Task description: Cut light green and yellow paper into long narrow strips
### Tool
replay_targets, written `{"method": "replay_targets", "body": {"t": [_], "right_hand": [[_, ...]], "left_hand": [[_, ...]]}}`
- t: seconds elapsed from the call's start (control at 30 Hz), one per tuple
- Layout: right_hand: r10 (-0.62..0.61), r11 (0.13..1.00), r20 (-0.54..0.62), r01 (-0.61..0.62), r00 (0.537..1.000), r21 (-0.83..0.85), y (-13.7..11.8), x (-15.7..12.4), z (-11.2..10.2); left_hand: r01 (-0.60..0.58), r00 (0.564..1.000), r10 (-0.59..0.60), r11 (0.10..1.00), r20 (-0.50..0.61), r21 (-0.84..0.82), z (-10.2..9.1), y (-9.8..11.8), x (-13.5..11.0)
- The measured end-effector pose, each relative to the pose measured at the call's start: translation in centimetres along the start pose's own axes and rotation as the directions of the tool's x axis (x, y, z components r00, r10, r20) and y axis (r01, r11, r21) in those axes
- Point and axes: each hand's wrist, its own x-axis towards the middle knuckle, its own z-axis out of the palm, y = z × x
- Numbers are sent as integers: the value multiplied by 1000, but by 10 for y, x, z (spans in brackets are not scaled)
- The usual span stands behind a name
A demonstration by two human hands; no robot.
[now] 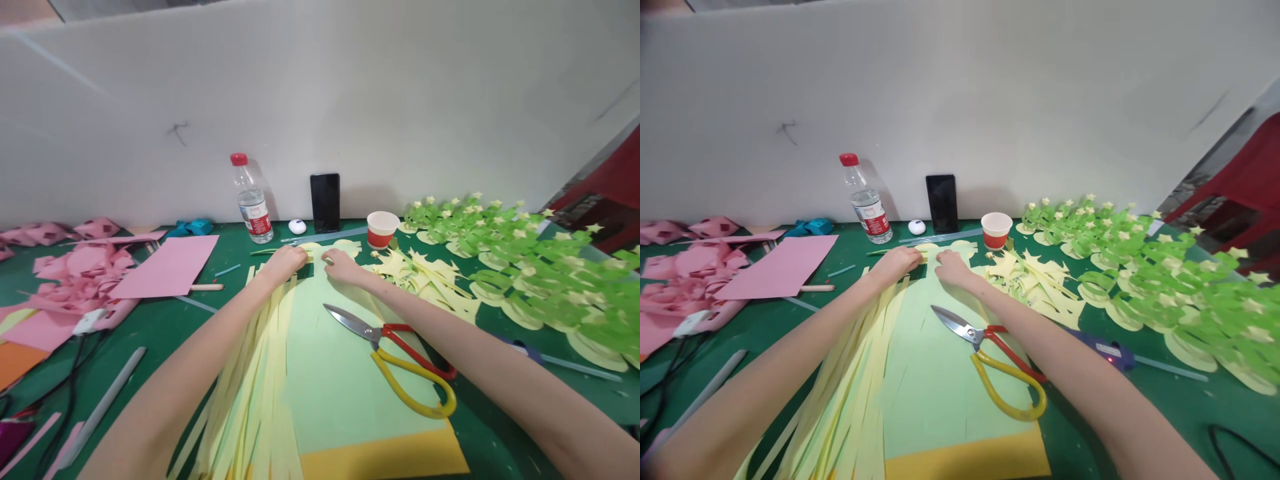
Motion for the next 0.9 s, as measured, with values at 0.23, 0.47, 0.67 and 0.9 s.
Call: {"method": "replay_targets", "body": {"t": [0.23, 0.47, 0.67, 0.9], "right_hand": [[10, 1000, 26, -10, 1000, 5, -2, 1, -3], [27, 994, 30, -30, 999, 101, -7, -2, -5], [73, 960, -8, -69, 997, 271, -14, -9, -11], [10, 842, 35, -27, 999, 538, -41, -56, -44]], "left_hand": [[151, 988, -152, 988, -7, -39, -10, -2, -5], [249, 968, -238, 948, 76, -197, -23, -13, -13], [269, 953, -298, 915, -52, -300, -24, -10, -16], [61, 859, -259, 908, -442, -414, -48, 48, -47]]}}
